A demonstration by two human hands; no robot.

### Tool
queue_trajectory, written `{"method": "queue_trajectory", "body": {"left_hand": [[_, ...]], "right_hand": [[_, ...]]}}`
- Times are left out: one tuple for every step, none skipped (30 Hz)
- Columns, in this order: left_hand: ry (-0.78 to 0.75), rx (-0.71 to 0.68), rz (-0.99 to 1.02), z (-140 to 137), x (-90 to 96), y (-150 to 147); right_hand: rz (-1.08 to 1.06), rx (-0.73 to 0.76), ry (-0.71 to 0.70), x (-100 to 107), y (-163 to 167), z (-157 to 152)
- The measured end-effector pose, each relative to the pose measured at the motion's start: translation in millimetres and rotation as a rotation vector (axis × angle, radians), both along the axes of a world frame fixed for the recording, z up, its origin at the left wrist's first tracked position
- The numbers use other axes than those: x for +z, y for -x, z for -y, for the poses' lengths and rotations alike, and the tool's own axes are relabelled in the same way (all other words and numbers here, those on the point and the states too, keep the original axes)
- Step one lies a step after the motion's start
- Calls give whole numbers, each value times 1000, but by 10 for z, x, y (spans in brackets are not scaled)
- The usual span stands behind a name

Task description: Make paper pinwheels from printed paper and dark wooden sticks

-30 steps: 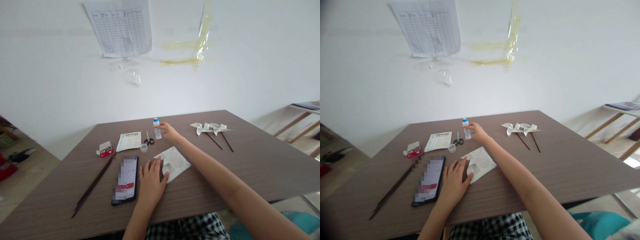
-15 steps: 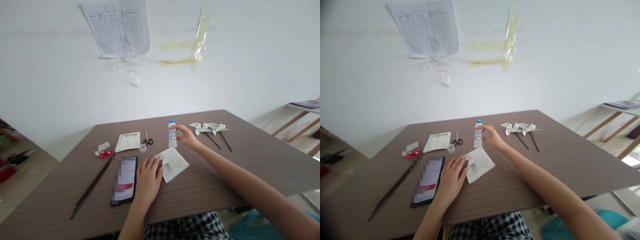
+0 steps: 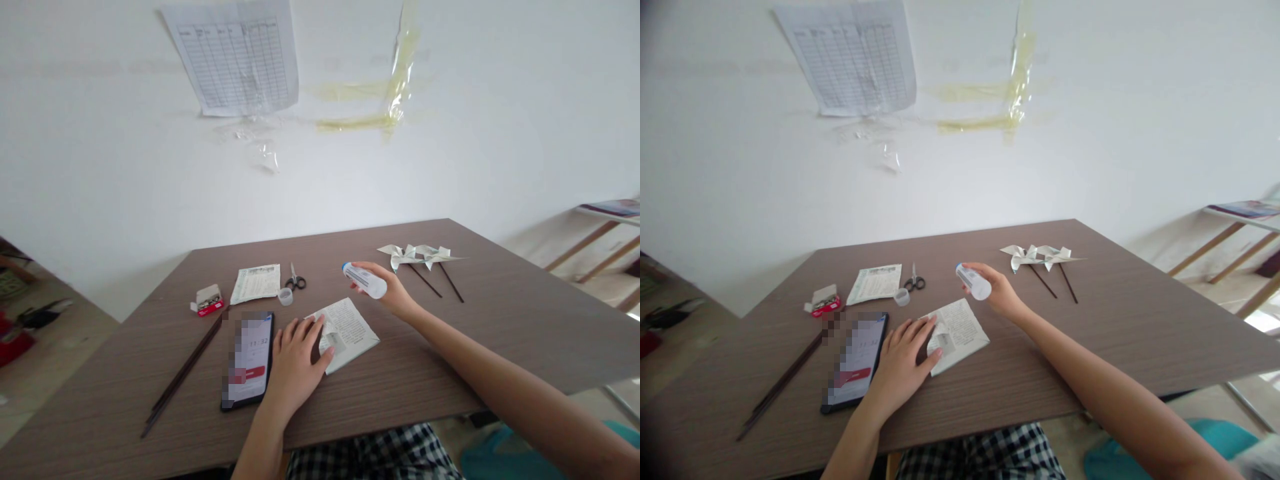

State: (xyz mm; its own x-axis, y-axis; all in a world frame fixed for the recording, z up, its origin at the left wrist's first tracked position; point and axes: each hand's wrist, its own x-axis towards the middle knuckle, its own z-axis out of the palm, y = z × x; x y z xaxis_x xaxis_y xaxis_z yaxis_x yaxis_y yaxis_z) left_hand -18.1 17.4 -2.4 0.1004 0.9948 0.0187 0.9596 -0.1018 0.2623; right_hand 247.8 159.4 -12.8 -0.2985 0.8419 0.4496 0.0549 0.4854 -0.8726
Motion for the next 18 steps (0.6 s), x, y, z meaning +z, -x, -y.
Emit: {"method": "queue_trajectory", "body": {"left_hand": [[-9,-3,5,0,-18,12],[-18,-6,13,-2,-38,24],[-28,-8,20,-5,-58,35],[-37,-9,26,-8,-76,43],[-45,-7,30,-11,-91,50],[-49,-4,31,-14,-100,53],[-48,0,29,-17,-104,53],[-41,3,25,-18,-101,50],[-30,7,20,-19,-94,46],[-18,10,15,-20,-84,39],[-9,12,9,-19,-73,33],[-5,13,3,-19,-64,26],[-6,16,-3,-19,-56,20],[-10,18,-8,-19,-52,16],[-16,19,-11,-20,-51,12],[-19,19,-13,-21,-52,10],[-21,18,-13,-22,-54,9],[-22,16,-14,-23,-56,8]], "right_hand": [[15,-23,-6,4,8,17],[34,-47,-13,8,16,31],[57,-67,-18,11,24,45],[85,-80,-20,12,34,61],[116,-85,-21,11,46,81],[149,-84,-23,10,60,104],[181,-77,-29,7,77,131],[209,-71,-41,3,97,158],[235,-68,-61,-1,118,184],[263,-67,-84,-7,141,208],[293,-69,-108,-13,164,227],[323,-74,-129,-20,185,241],[352,-81,-147,-28,204,250],[378,-87,-163,-38,221,256],[399,-93,-179,-49,235,258],[415,-100,-195,-60,246,259],[430,-106,-213,-71,256,259],[446,-110,-233,-81,265,259]]}}
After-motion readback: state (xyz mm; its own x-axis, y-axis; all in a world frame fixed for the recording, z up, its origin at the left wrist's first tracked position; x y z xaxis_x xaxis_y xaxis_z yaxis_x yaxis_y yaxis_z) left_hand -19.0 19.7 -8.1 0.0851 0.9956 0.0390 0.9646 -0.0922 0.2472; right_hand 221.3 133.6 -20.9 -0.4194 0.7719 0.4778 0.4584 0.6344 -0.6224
